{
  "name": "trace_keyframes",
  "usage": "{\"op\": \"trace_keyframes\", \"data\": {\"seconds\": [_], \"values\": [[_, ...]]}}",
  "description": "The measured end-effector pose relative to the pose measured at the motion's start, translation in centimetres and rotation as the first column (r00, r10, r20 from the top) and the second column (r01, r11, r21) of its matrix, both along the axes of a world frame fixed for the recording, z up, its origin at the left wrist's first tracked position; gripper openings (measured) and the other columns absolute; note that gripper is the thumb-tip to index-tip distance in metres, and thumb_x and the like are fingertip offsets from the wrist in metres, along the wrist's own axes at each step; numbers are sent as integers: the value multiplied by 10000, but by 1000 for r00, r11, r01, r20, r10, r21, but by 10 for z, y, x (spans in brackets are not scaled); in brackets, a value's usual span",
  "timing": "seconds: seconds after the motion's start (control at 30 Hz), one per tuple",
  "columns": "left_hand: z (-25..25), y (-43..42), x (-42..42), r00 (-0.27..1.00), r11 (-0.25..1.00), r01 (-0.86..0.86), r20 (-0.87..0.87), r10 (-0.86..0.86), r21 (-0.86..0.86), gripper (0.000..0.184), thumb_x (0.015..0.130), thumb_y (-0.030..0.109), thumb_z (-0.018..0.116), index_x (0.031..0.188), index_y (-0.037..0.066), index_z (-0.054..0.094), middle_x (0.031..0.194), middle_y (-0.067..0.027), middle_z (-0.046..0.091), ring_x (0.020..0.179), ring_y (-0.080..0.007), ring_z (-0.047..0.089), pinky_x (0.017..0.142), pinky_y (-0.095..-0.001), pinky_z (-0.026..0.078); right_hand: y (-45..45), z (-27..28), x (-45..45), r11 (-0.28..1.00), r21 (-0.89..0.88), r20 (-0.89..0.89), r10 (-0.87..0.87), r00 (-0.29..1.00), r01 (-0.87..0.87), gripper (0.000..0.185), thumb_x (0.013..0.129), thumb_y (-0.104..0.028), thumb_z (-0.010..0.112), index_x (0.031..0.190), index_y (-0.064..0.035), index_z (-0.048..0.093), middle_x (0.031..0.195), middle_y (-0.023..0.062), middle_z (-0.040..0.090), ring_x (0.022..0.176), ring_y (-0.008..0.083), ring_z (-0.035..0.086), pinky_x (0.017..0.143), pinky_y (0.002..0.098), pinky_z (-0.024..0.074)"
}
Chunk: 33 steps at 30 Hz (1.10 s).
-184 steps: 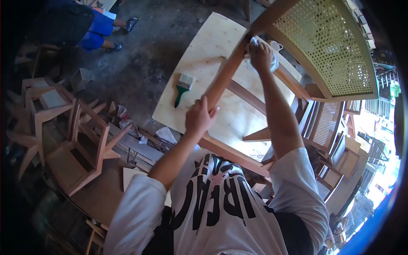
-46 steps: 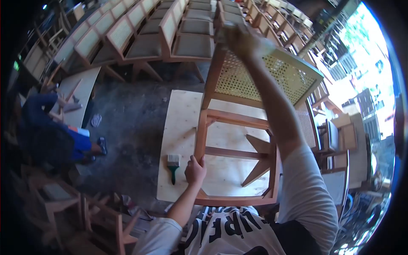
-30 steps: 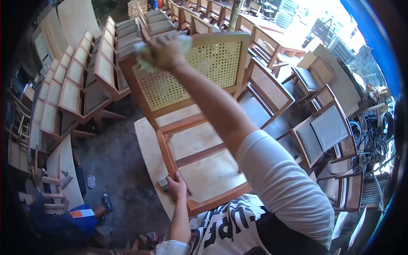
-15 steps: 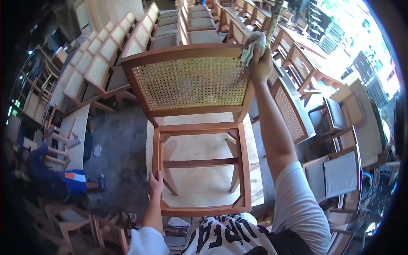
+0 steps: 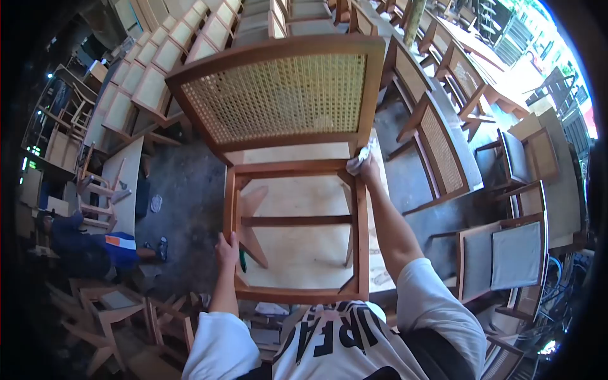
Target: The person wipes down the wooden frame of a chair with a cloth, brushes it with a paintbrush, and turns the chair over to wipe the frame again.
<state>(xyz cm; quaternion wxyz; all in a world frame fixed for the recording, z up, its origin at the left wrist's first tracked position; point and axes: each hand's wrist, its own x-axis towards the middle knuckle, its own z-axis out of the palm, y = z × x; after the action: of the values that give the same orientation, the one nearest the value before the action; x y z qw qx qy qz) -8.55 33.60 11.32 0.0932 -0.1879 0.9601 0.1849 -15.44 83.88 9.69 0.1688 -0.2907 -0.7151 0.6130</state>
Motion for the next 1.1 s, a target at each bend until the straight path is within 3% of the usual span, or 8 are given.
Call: {"op": "trace_keyframes", "data": {"seconds": [0.07,0.1,0.33,0.5,0.7,0.8,0.97,1.1], "values": [[-9,-8,2,998,999,31,-56,-32,-26,645,957,542,460,1360,38,467,1196,-274,609,1093,-460,590,909,-505,494,24,-24,0,959,241,286,76,955,-149,566,1013,-448,303,1040,10,634,965,252,680,957,401,649,867,439,485],[-12,-8,2,998,999,40,-47,-42,-27,645,957,542,460,1360,38,467,1196,-274,609,1093,-460,590,909,-505,494,23,-25,6,935,318,278,67,958,-158,559,988,-469,365,989,17,642,923,283,665,942,442,634,861,467,480],[10,2,5,989,995,100,-112,-101,-13,533,957,534,453,1153,45,532,1049,-284,652,976,-489,619,815,-551,510,-8,-12,90,901,335,417,120,901,-275,536,894,-492,574,1042,22,615,962,314,655,986,465,625,871,471,486],[6,-3,8,983,996,77,-168,-70,37,518,931,538,498,1051,37,548,954,-261,672,933,-473,639,784,-540,513,-56,13,198,847,371,602,92,793,-380,524,891,-481,584,1039,21,609,963,314,656,953,494,618,822,506,494],[-8,-42,-6,992,948,120,-63,-105,296,669,830,621,609,1056,-9,593,1007,-249,681,984,-419,654,849,-473,511,-137,48,335,858,376,697,-14,716,-349,434,911,-404,607,1028,12,650,937,256,684,922,417,664,791,431,526],[-30,-57,-10,977,872,48,158,-142,488,770,808,698,603,1020,-41,643,994,-206,697,973,-327,682,834,-393,524,-171,43,381,915,369,626,-115,771,-164,372,936,-361,582,1134,-56,664,964,219,698,935,377,678,794,395,531],[-13,-47,-1,982,873,43,142,-127,485,828,806,703,589,1041,-90,626,1056,-267,674,1052,-380,646,891,-422,508,-229,38,395,839,528,497,-431,753,132,408,969,-349,512,1281,-99,594,1038,221,687,993,387,657,844,440,512],[-10,-41,19,988,887,59,101,-118,458,819,820,707,565,980,-91,653,1007,-290,678,1007,-404,657,873,-437,515,-220,20,398,819,537,441,-476,761,201,442,960,-310,529,1347,-99,553,1078,201,686,1009,375,656,860,426,509]]}}
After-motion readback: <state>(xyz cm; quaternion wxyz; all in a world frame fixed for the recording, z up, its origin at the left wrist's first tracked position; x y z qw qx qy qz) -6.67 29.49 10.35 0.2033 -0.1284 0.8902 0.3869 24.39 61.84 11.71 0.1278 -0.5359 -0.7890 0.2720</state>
